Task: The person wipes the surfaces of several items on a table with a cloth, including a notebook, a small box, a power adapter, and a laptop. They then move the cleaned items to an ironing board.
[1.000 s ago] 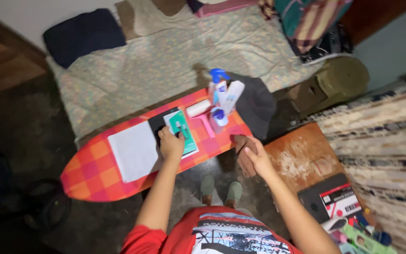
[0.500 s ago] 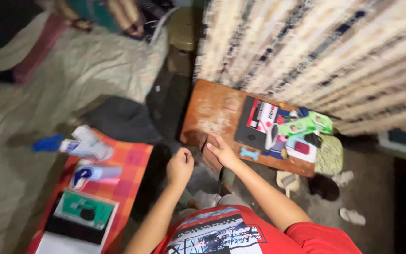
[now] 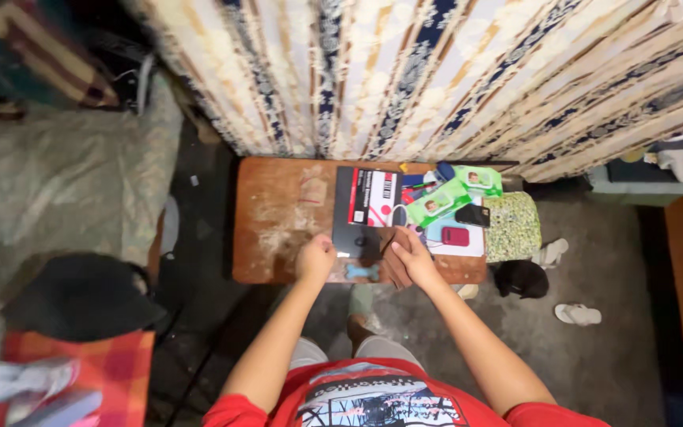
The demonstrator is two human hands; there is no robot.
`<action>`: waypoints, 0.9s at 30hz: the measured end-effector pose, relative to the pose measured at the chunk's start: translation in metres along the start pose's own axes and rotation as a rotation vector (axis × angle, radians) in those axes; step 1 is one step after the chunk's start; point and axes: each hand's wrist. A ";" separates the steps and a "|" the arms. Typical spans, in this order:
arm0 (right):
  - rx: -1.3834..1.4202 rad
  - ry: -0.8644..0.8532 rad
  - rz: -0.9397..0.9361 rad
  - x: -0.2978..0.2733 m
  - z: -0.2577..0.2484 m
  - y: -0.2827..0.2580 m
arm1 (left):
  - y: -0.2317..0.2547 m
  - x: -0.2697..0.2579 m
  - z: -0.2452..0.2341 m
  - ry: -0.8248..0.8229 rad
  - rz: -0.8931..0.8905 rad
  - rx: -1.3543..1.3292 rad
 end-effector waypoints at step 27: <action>0.052 0.225 0.025 0.095 -0.013 0.136 | -0.017 0.162 0.246 -0.065 -0.582 0.143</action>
Point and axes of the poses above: each hand's wrist, its own x-axis towards the middle knuckle, its own z-axis out of the palm, y = z × x, and after that the axes turned 2 degrees about x, right-handed
